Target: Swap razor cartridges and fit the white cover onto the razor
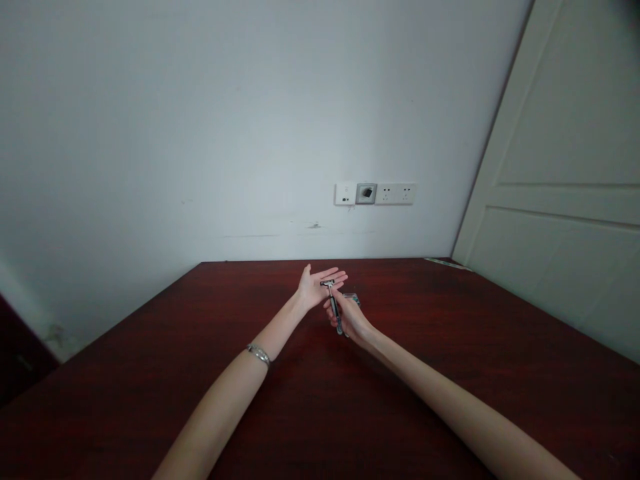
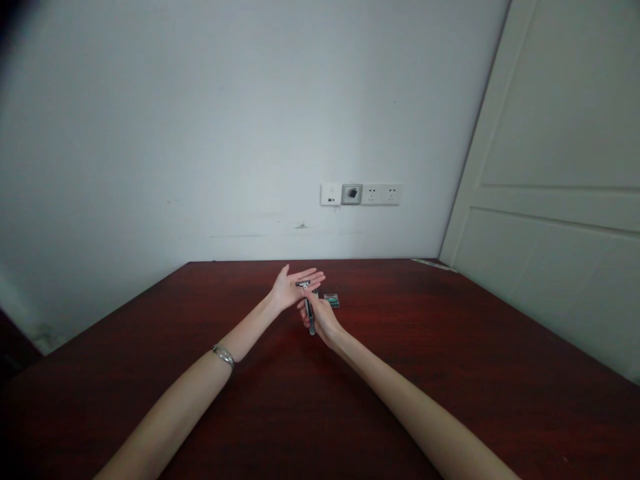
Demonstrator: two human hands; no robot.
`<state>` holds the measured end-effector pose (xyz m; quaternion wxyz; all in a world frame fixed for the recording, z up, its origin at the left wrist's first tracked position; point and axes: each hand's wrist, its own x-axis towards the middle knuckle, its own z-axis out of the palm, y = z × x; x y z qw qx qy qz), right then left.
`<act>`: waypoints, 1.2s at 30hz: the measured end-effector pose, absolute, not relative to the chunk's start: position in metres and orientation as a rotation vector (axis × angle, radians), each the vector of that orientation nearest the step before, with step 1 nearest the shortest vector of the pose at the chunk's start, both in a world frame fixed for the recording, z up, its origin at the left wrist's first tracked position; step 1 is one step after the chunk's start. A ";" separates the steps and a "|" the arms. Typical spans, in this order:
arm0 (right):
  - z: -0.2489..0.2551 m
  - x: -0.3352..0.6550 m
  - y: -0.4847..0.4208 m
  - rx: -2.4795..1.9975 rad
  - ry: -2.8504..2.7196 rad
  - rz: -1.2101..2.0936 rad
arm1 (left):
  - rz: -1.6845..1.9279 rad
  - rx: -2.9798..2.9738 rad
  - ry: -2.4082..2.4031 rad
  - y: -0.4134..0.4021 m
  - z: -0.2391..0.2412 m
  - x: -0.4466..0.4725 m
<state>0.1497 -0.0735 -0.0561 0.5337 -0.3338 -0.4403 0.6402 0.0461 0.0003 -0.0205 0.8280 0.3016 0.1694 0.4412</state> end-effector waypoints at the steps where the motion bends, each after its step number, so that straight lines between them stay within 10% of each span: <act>1: -0.055 0.149 -0.075 -0.801 -1.042 1.520 | 0.937 0.634 0.360 0.000 -0.021 0.047; 36: -0.060 0.146 -0.076 -0.968 -0.940 1.303 | 0.951 0.491 0.381 -0.007 -0.023 0.060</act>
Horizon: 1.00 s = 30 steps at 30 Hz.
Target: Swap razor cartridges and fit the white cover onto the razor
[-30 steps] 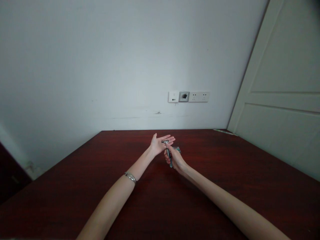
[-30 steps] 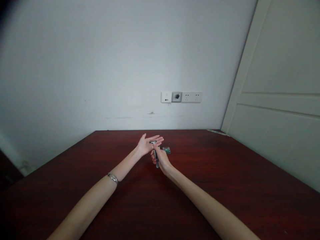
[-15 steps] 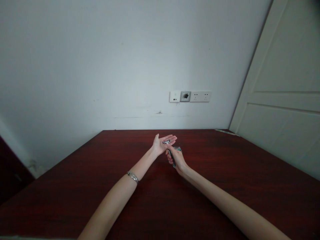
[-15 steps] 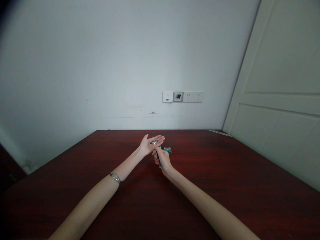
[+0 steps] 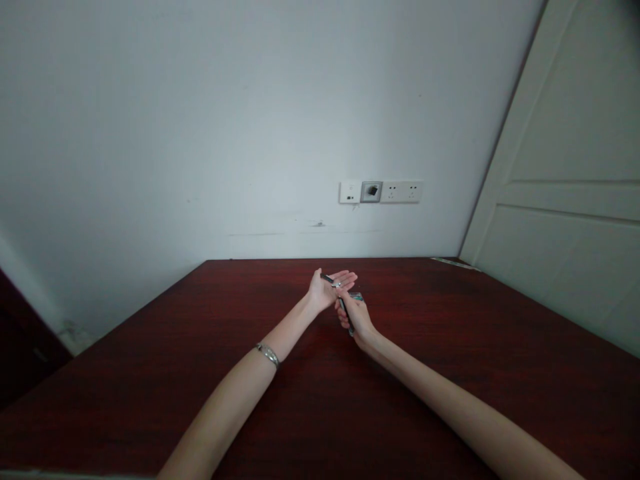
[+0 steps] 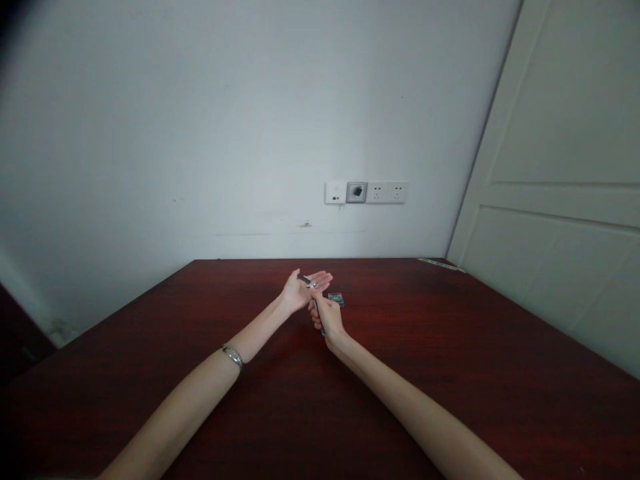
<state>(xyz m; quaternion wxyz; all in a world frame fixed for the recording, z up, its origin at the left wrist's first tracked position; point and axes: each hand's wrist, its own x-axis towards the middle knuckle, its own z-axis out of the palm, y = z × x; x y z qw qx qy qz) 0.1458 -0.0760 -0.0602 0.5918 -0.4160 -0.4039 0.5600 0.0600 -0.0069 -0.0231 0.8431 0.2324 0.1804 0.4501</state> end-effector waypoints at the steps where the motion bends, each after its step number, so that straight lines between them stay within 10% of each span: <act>1: -0.061 0.146 -0.075 -0.970 -0.937 1.303 | 0.950 0.485 0.385 -0.006 -0.023 0.060; 30: -0.054 0.153 -0.075 -0.940 -0.971 1.342 | 0.852 1.326 1.198 0.037 -0.070 0.010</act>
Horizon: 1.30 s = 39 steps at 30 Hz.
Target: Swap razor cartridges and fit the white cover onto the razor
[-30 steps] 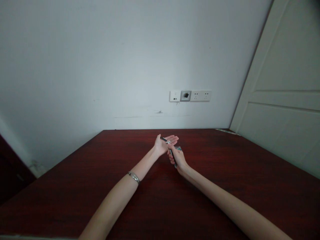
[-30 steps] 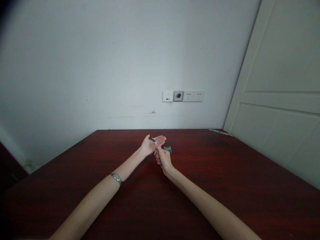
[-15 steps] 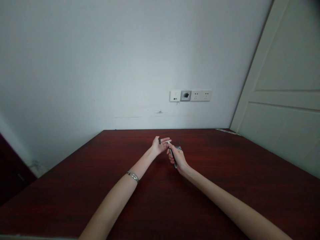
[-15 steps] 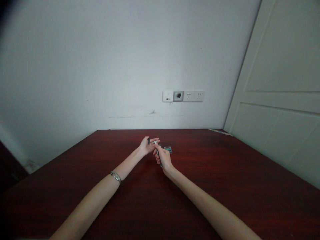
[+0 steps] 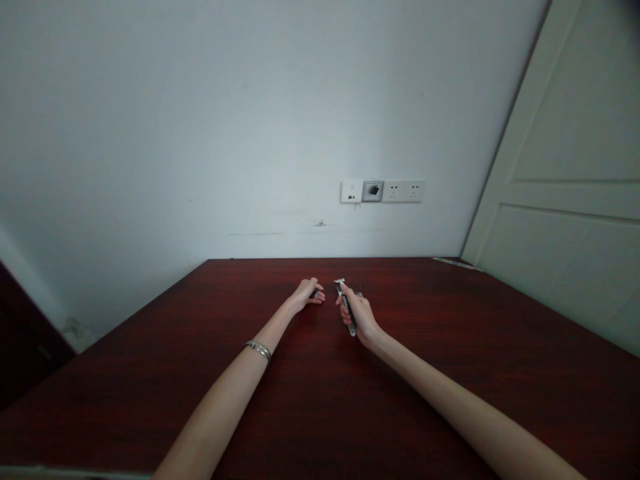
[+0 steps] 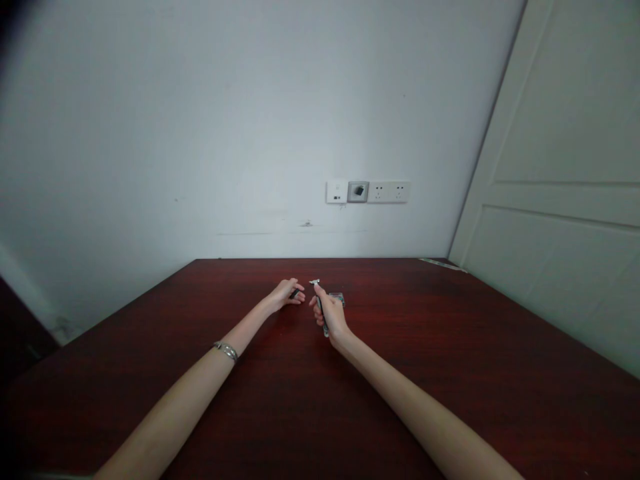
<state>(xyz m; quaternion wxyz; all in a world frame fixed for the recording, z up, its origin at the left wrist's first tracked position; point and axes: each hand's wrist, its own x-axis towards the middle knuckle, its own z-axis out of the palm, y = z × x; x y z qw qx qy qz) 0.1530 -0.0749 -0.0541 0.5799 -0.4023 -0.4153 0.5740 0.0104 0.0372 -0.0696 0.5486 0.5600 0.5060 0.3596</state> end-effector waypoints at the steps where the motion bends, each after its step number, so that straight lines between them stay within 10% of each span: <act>1: -0.054 0.154 -0.075 -0.938 -0.974 1.346 | 0.845 1.375 1.221 0.038 -0.069 0.010; 39: -0.027 0.178 -0.038 -0.960 -0.986 0.961 | 1.136 2.241 1.211 -0.001 -0.035 0.026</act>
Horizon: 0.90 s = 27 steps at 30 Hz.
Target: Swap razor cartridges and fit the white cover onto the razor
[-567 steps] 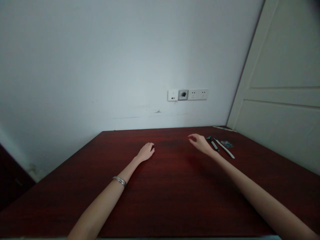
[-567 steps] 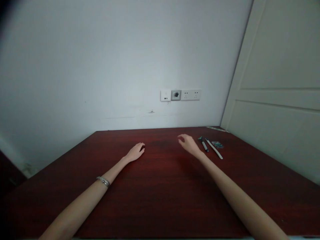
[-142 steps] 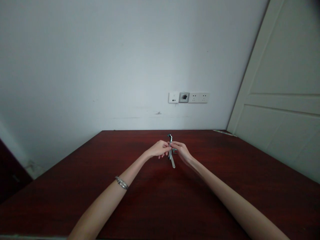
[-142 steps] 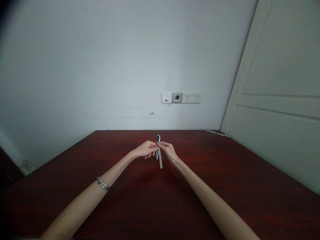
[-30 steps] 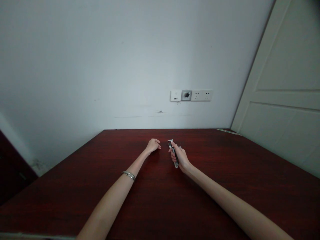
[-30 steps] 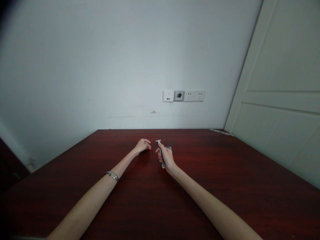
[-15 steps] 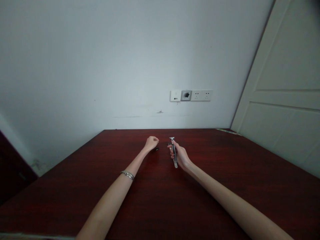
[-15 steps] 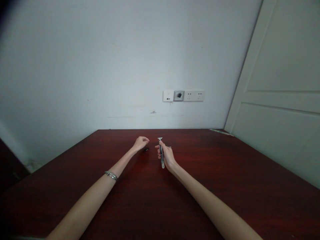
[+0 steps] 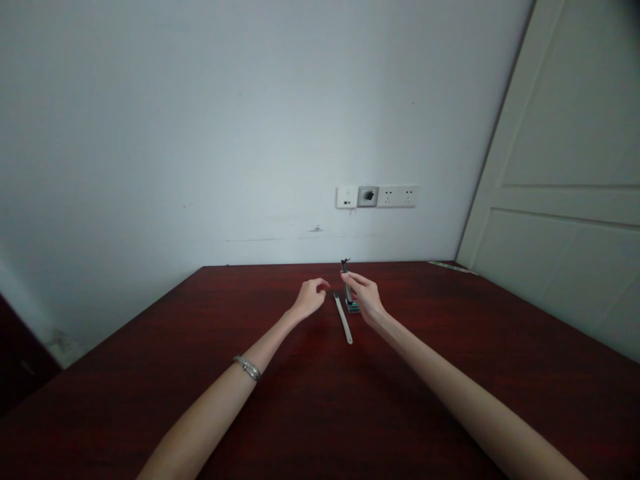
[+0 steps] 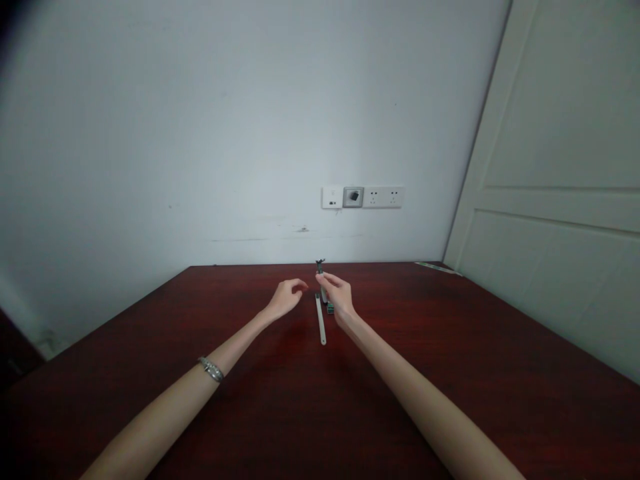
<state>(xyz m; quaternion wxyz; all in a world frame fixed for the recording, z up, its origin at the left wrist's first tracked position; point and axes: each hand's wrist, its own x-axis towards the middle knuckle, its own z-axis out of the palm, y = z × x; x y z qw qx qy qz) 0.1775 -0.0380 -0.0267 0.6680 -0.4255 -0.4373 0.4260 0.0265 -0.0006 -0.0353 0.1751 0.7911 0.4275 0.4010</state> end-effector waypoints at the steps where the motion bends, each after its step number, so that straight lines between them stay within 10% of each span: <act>1: -0.026 0.176 -0.038 -0.963 -0.964 0.963 | 1.096 2.223 1.169 -0.002 -0.036 0.028; 27: -0.038 0.178 -0.042 -0.818 -1.014 1.030 | 1.035 1.762 0.698 -0.026 -0.031 0.029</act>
